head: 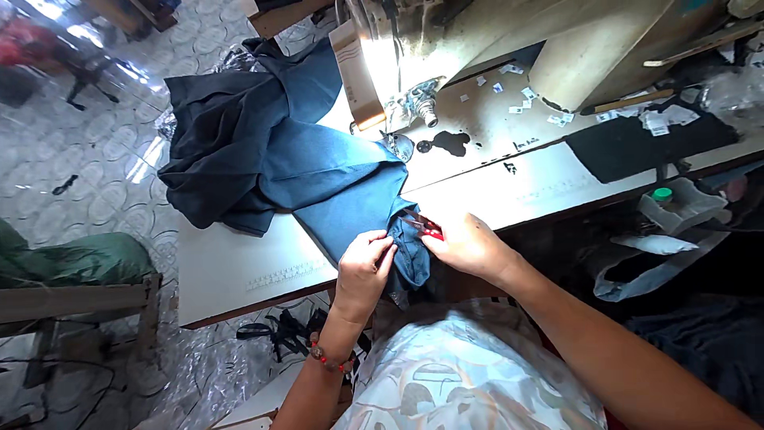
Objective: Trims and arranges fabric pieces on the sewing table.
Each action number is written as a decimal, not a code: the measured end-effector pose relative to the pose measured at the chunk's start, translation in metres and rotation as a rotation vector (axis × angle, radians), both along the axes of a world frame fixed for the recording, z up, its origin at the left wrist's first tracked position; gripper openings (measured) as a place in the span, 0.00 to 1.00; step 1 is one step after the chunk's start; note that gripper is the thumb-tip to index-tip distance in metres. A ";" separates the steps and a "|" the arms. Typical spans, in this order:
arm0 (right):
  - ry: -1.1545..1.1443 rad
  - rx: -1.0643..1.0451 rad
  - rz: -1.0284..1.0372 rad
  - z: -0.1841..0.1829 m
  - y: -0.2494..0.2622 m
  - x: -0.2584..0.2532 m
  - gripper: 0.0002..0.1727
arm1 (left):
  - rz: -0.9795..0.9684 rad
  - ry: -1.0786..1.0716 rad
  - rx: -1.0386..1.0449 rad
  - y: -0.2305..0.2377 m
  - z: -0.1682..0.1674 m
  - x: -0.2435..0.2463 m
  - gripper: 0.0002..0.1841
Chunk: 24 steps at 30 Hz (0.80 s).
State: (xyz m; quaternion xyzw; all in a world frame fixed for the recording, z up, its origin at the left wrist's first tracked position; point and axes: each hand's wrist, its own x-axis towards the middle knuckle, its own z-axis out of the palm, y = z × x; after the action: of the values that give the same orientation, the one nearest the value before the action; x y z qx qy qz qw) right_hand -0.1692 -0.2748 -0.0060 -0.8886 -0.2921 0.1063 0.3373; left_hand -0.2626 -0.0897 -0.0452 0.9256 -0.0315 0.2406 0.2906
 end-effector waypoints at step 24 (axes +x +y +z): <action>-0.090 -0.235 0.215 0.017 0.012 -0.011 0.12 | -0.010 0.069 -0.433 0.000 0.016 -0.010 0.03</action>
State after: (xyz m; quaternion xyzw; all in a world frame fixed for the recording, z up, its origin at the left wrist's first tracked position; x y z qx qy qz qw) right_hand -0.1799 -0.2629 0.0110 -0.8894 -0.3858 0.1353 0.2043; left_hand -0.2726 -0.0900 -0.0289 0.8492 0.0263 0.2083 0.4846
